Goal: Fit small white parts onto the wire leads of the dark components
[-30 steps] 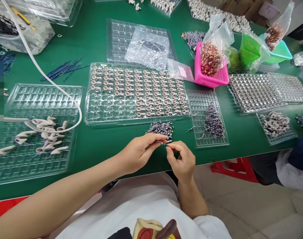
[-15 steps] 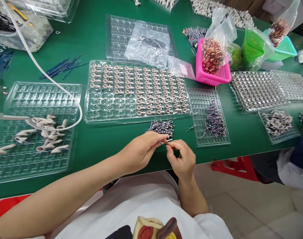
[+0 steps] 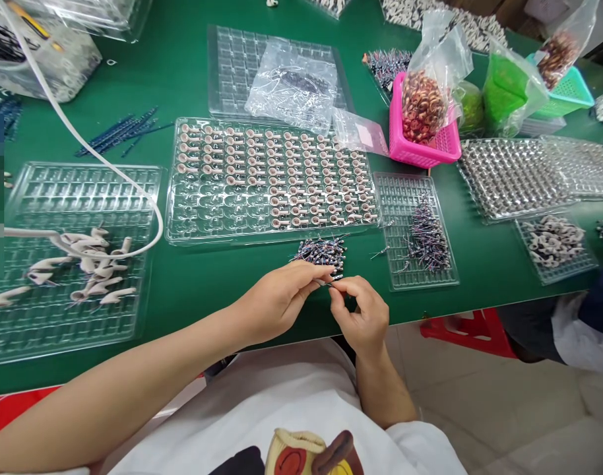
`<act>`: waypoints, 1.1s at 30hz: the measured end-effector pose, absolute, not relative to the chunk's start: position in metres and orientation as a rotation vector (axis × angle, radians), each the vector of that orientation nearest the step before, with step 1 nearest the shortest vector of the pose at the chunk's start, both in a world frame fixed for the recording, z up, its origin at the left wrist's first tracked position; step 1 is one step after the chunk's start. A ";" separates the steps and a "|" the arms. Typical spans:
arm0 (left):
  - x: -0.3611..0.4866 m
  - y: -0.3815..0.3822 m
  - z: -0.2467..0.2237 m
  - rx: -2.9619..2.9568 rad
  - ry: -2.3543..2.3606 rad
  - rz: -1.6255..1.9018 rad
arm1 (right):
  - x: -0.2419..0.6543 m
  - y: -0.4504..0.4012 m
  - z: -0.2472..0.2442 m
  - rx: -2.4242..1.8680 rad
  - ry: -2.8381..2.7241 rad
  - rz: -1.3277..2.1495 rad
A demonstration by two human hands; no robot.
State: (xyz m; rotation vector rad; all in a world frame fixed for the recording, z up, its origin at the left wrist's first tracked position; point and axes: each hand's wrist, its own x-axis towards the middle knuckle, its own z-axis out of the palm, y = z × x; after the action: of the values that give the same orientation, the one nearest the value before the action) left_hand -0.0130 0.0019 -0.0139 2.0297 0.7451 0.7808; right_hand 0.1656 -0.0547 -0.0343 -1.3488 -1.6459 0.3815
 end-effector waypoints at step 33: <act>-0.011 -0.004 -0.017 2.025 0.639 0.903 | 0.170 -0.058 -0.037 -1.154 -1.645 0.413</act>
State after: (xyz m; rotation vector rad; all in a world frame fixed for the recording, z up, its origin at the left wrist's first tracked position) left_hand -0.0107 -0.0042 -0.0168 2.0253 0.6390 0.9029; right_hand 0.1702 -0.0583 -0.0371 -1.1544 -1.6447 0.4127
